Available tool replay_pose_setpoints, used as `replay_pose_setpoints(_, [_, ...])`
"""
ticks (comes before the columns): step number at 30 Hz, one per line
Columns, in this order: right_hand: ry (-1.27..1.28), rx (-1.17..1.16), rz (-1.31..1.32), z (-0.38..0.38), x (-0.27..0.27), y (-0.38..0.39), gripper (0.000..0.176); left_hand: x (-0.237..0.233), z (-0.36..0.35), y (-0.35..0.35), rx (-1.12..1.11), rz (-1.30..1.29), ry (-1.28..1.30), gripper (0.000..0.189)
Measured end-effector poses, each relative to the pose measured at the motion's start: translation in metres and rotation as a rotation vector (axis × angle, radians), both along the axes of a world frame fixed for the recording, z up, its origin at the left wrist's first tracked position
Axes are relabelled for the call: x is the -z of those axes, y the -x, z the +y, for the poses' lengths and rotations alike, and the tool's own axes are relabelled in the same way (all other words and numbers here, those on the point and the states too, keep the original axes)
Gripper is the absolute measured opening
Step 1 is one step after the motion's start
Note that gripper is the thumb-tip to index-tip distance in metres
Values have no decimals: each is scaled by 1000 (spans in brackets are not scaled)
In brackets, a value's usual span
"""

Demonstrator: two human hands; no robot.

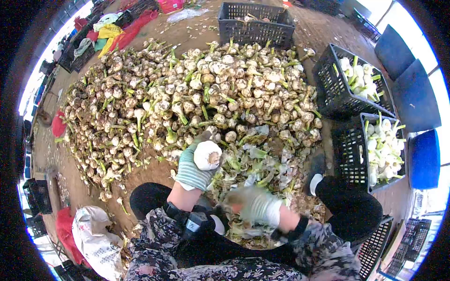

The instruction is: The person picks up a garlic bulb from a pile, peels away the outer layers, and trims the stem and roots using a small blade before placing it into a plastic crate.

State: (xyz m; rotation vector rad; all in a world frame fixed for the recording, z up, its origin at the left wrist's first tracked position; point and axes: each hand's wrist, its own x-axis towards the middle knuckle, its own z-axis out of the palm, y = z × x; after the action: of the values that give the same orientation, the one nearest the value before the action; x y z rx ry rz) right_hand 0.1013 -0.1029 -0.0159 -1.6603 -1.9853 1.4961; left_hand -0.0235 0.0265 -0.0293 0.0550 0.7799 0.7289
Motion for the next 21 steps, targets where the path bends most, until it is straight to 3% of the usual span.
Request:
replay_pose_setpoints(1, [278,-113,-377,3,7,-11,31,1,-2,2,0,-55,-22,23])
replay_pose_setpoints(2, [419,80,-520,3,2,-15,20,3,-4,4,12,-120,-52,23])
replay_pose_setpoints(4, [-245,157,-501,-21,32,-21,26,0,-5,3,79,-92,-113,24])
replay_pose_setpoints(5, [23,176,-351,-12,14,-23,39,-2,-6,3,108,-95,-145,23])
replay_pose_setpoints(6, [-8,219,-252,-8,-3,-25,63,-12,-8,-4,47,-52,-151,19])
replay_pose_setpoints(7, [-145,247,-394,-4,-6,-23,80,-7,-6,-5,84,19,-243,19])
replay_pose_setpoints(8, [-46,322,-463,5,-26,-22,83,-7,-7,-9,19,100,-297,24])
replay_pose_setpoints(10, [-131,459,-306,10,-36,-17,86,-1,-6,-18,11,186,-309,25])
replay_pose_setpoints(11, [-314,525,21,7,-23,-14,86,-10,-17,-22,69,258,-385,31])
replay_pose_setpoints(12, [-478,577,366,6,-6,-9,87,-27,-25,-27,266,619,-314,42])
replay_pose_setpoints(13, [-361,709,496,7,10,-2,86,25,-34,-26,145,285,-564,48])
replay_pose_setpoints(14, [-186,839,773,10,3,-2,70,76,-39,-25,27,-62,-814,54])
replay_pose_setpoints(15, [89,851,1126,6,14,-20,64,40,-36,-25,148,-105,-708,62])
replay_pose_setpoints(16, [384,844,1459,1,24,-42,59,33,-41,-31,129,246,-846,63])
replay_pose_setpoints(18, [173,942,1674,12,17,-75,50,-8,-41,-26,174,280,-754,60])
replay_pose_setpoints(20, [85,904,2153,14,12,-147,45,-10,-35,-23,134,325,-663,56])
replay_pose_setpoints(21, [-151,1185,1968,24,-16,-155,42,-9,-31,-22,100,360,-582,52])
